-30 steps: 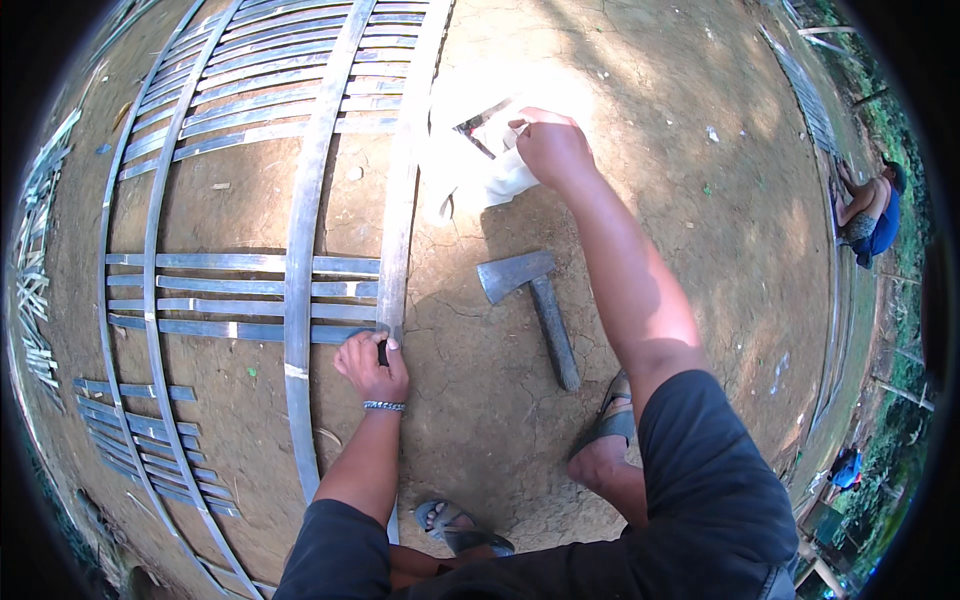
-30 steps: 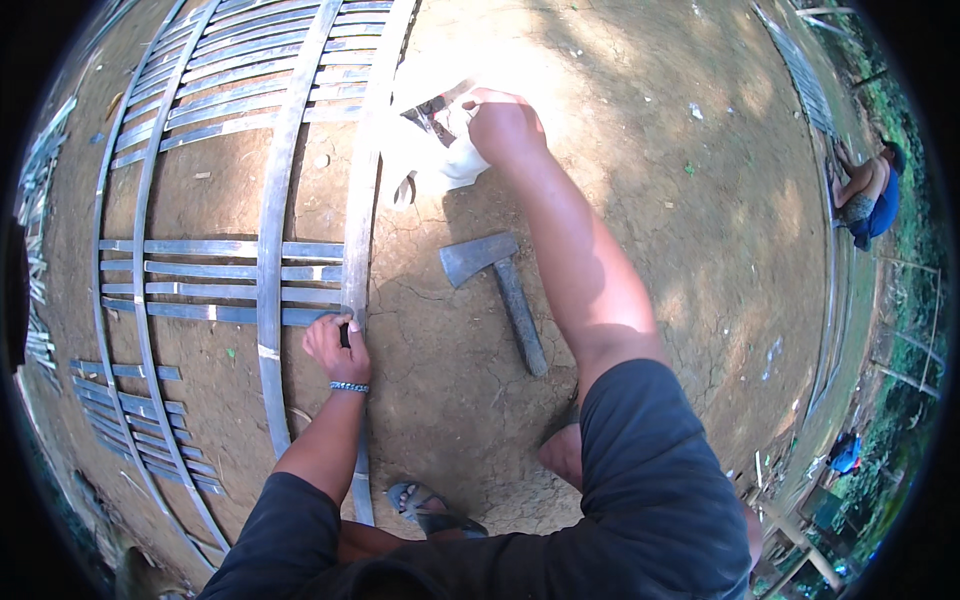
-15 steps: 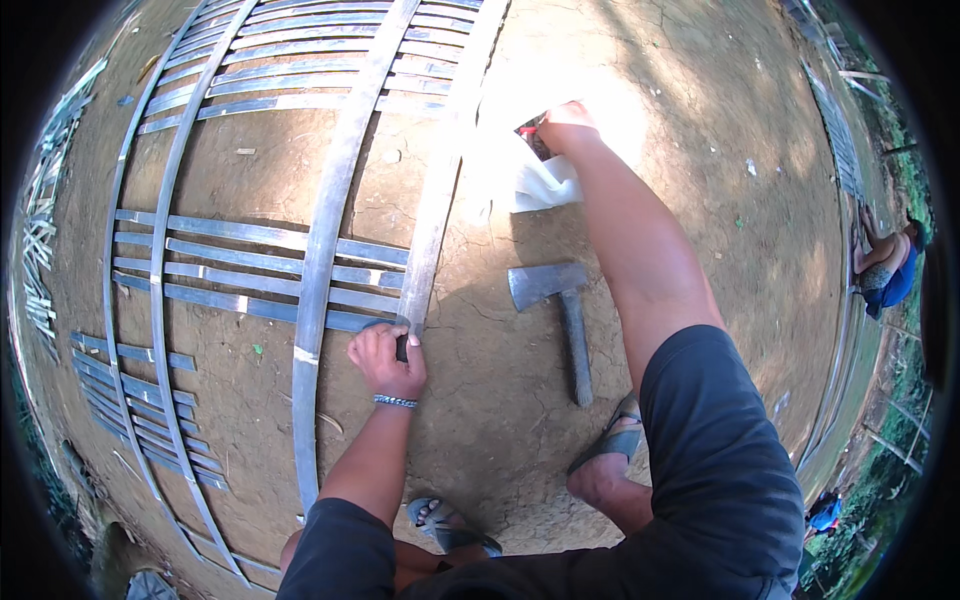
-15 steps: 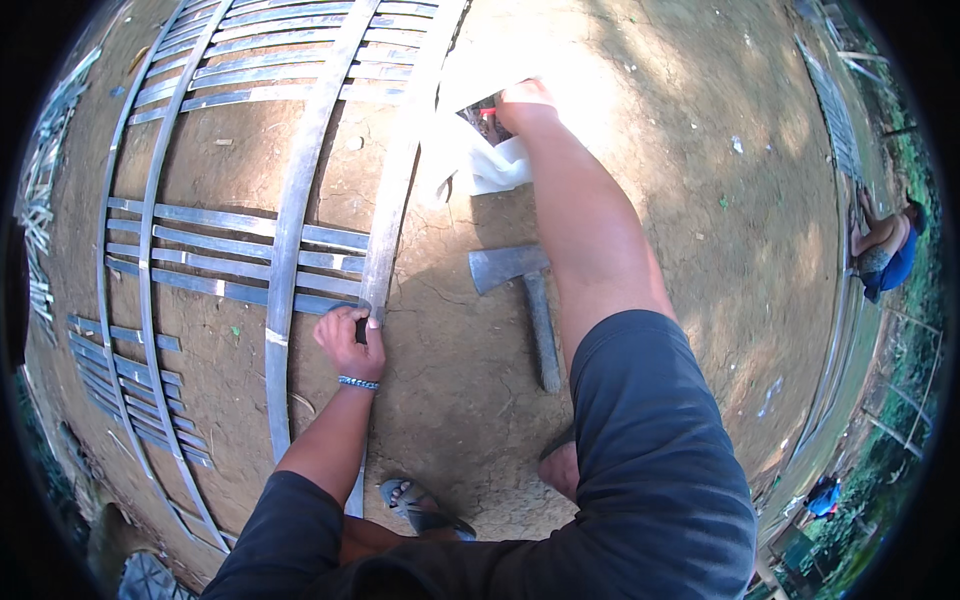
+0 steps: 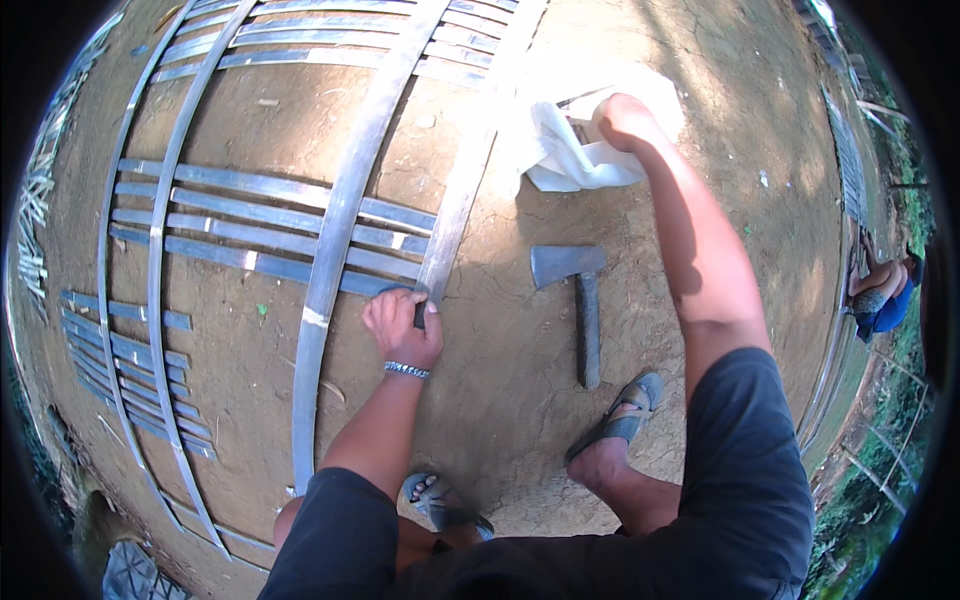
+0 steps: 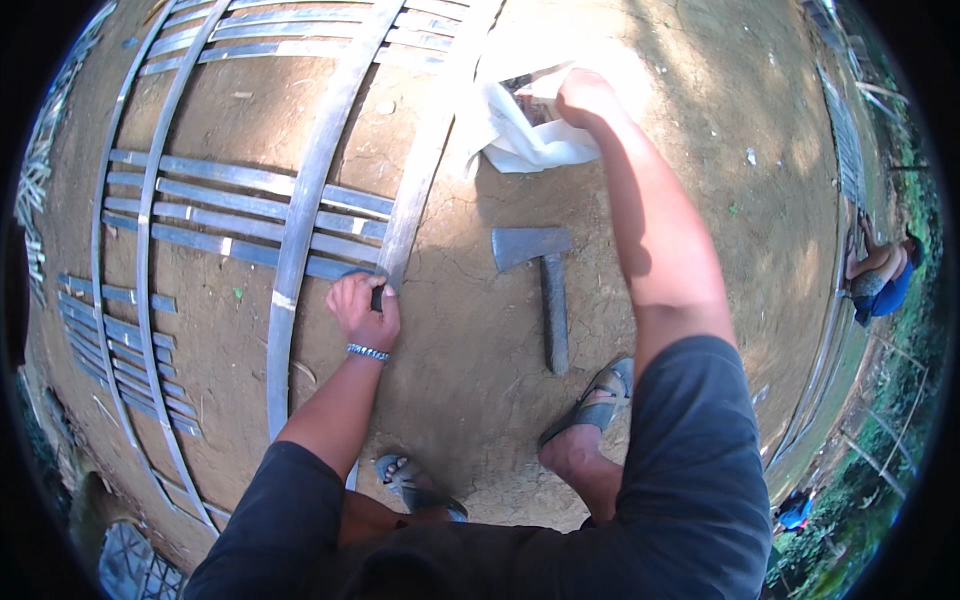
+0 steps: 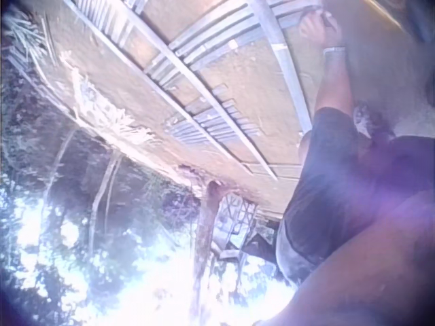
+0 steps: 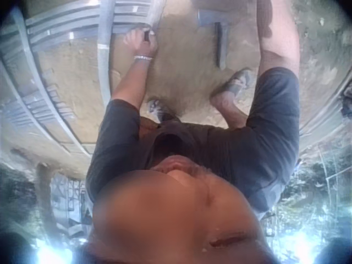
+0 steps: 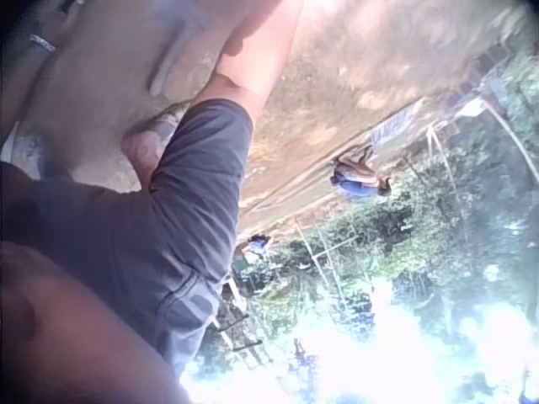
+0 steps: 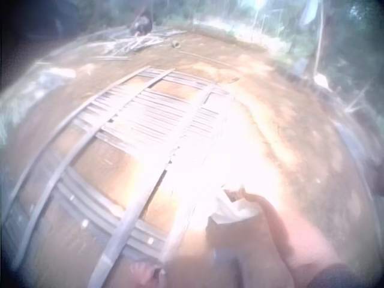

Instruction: The person assembles a bamboo structure on the ground by inserting wooden pins into pre-drilled holes in bamboo slats and hammering them flush using the head of an axe.

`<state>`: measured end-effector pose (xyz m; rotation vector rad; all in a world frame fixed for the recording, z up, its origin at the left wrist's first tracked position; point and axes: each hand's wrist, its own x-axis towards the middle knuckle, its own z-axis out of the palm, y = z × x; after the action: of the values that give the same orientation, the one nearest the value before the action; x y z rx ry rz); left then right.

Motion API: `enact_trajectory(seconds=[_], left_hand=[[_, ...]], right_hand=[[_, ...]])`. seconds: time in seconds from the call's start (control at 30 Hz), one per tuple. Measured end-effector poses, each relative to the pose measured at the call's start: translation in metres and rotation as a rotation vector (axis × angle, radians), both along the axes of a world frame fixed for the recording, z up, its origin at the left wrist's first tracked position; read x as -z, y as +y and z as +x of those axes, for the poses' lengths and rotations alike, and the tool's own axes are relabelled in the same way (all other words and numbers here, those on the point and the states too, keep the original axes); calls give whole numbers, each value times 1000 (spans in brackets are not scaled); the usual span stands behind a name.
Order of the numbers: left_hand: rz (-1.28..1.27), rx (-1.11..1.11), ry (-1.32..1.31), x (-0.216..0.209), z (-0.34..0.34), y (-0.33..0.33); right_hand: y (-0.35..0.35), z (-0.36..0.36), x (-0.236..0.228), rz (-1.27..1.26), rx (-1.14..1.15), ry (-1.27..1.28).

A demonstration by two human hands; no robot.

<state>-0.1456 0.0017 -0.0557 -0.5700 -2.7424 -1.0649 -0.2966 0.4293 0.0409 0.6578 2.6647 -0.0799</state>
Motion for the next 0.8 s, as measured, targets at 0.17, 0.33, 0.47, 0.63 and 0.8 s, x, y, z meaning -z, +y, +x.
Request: enact_trajectory(seconds=[0.17, 0.33, 0.47, 0.63, 0.8], left_hand=[[3, -17, -51, -1, -1, -9], [63, -98, -37, 5, 2, -10], [96, -125, -7, 11, 3, -9], [135, -114, 2, 17, 2, -10], [133, -77, 17, 8, 4, -11]], right_hand=[[-54, 72, -89, -257, 74, 335], [-150, 145, -83, -1083, 378, 444], [-217, 181, -44, -1373, 479, 247], [-262, 179, 38, -1502, 528, 319], [-293, 165, 70, -1292, 300, 550]])
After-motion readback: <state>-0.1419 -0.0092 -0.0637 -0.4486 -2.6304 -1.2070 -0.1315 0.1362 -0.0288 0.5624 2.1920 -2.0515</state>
